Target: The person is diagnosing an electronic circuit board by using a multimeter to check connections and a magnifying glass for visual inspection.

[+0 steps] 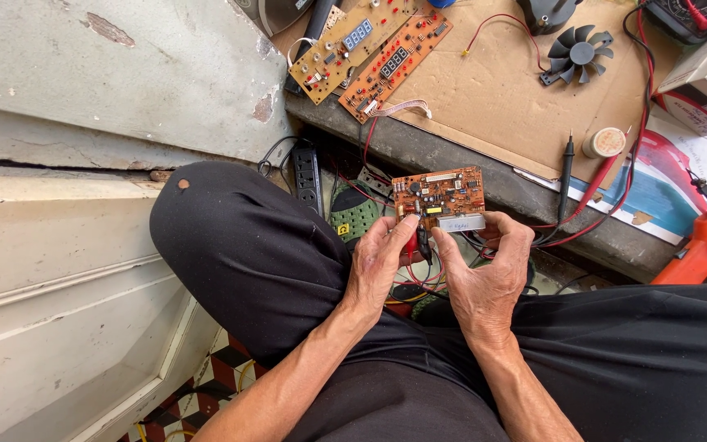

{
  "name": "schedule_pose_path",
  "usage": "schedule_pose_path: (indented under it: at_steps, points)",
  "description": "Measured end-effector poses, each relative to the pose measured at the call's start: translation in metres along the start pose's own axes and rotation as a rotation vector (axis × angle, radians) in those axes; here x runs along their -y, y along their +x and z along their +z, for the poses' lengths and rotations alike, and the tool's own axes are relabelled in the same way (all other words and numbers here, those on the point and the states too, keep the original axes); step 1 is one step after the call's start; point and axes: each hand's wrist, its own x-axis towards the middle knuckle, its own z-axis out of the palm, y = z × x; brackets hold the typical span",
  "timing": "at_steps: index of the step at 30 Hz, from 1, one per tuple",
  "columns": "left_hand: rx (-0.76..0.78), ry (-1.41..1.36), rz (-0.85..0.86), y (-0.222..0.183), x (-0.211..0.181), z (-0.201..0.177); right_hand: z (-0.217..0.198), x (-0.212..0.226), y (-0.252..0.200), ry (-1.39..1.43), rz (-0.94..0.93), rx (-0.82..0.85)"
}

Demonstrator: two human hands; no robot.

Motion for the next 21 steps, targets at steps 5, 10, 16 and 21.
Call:
schedule_pose_path:
  at_steps: [5, 10, 16, 21]
  points:
    - [0.008, 0.018, 0.012, -0.003, -0.006, 0.004, -0.001, -0.003, 0.000, 0.002, -0.023, -0.014]
    - [0.007, 0.014, 0.026, -0.009, -0.012, 0.006, -0.001, -0.001, -0.001, 0.006, -0.024, -0.019]
    - [0.041, -0.045, 0.076, -0.008, -0.007, 0.005, -0.001, 0.001, -0.001, 0.012, -0.049, -0.040]
    - [0.082, -0.043, 0.119, -0.011, -0.010, 0.009, -0.002, 0.000, -0.001, 0.027, -0.063, -0.054]
